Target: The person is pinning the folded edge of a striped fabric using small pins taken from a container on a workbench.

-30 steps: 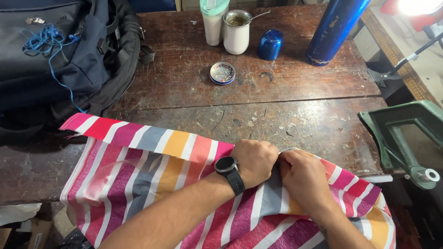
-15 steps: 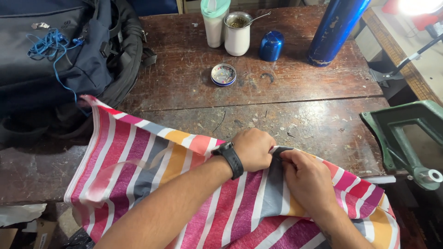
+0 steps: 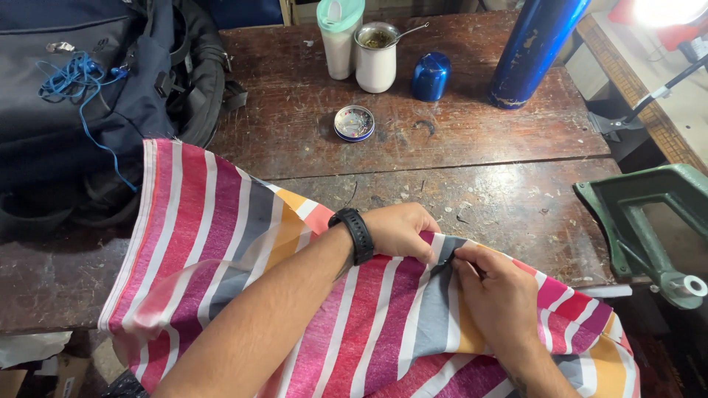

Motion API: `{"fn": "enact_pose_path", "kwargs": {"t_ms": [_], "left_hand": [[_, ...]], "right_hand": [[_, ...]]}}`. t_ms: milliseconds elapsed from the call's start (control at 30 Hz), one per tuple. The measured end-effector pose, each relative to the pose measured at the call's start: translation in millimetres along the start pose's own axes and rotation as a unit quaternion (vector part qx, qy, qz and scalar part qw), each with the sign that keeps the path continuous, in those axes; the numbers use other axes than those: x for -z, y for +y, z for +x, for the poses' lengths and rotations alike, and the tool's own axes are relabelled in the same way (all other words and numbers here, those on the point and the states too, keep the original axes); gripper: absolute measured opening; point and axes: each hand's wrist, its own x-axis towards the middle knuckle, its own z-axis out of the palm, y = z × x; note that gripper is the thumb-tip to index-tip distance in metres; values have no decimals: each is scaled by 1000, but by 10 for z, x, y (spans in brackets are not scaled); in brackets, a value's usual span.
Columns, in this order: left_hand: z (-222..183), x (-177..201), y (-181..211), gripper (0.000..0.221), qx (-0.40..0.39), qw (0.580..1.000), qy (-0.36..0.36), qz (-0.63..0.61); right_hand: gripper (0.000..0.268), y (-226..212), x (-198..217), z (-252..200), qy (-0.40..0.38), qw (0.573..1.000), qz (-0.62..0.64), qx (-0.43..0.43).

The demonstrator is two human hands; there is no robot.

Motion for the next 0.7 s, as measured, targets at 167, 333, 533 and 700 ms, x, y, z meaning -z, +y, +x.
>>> {"fn": "enact_pose_path", "kwargs": {"t_ms": [167,333,533,700], "left_hand": [[-14,0,-4,9,-24,999,7,31],[-20,-9,-28,10,-19,998,19,51],[-24,-47,-30,11,-9,999,22,31],[59,-120,-127,6,-29,998,40,24]], "right_hand": [[13,-63,0,-9,-1,999,1,-48],[14,-156,-5,-17,-1,998,13,-64],[15,-150,2,-8,-11,992,36,-118],[13,-40,0,-19,-9,998,48,-50]]}}
